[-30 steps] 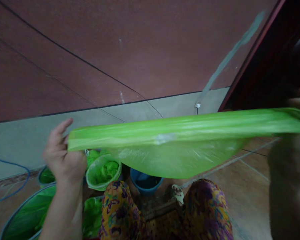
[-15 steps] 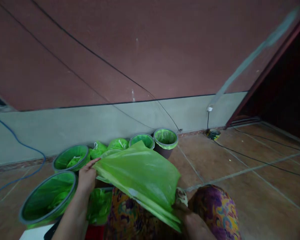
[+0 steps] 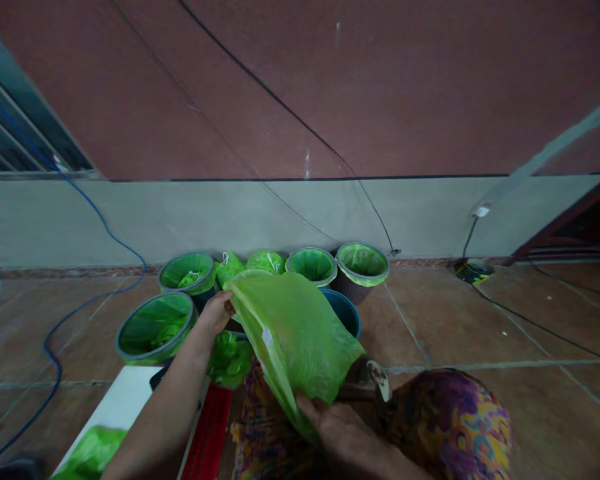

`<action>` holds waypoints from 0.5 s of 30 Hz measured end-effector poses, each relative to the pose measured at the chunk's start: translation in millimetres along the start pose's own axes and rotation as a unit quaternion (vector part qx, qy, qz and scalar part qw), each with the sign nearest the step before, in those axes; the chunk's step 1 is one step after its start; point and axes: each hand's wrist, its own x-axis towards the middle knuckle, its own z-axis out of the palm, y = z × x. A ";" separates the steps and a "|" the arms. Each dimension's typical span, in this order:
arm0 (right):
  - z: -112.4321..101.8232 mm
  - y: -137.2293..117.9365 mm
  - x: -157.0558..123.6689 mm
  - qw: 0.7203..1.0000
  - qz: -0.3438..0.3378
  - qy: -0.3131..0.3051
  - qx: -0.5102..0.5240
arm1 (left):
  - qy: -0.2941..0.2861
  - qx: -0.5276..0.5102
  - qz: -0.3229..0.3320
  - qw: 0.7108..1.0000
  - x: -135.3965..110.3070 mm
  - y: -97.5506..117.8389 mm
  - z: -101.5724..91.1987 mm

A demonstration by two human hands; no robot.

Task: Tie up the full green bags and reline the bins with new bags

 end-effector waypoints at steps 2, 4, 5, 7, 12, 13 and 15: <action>0.1 -3.4 6.6 0.999 -0.009 -0.028 0.031 | -0.008 -0.028 -0.074 0.997 -18.7 -21.1 -4.1; 0.1 -6.5 12.4 0.997 -0.005 -0.053 0.061 | -0.045 -0.045 -0.126 0.990 -45.3 -39.0 -8.7; 0.1 -8.3 15.3 0.996 0.003 -0.063 0.068 | -0.065 -0.048 -0.155 0.985 -59.8 -45.4 -10.8; -0.4 -13.0 21.3 0.994 0.012 -0.091 0.061 | -0.092 -0.068 -0.196 0.974 -86.8 -52.9 -13.4; -10.5 -33.8 34.5 0.987 -0.013 -0.161 0.014 | -0.082 -0.057 -0.175 0.980 -123.0 -59.2 -6.2; -15.7 -37.4 36.1 0.985 -0.029 -0.167 0.027 | -0.071 -0.047 -0.177 0.981 -125.0 -60.9 -4.0; -30.6 -39.0 40.0 0.977 -0.078 -0.176 0.090 | -0.045 -0.040 -0.187 0.980 -126.5 -63.1 -2.3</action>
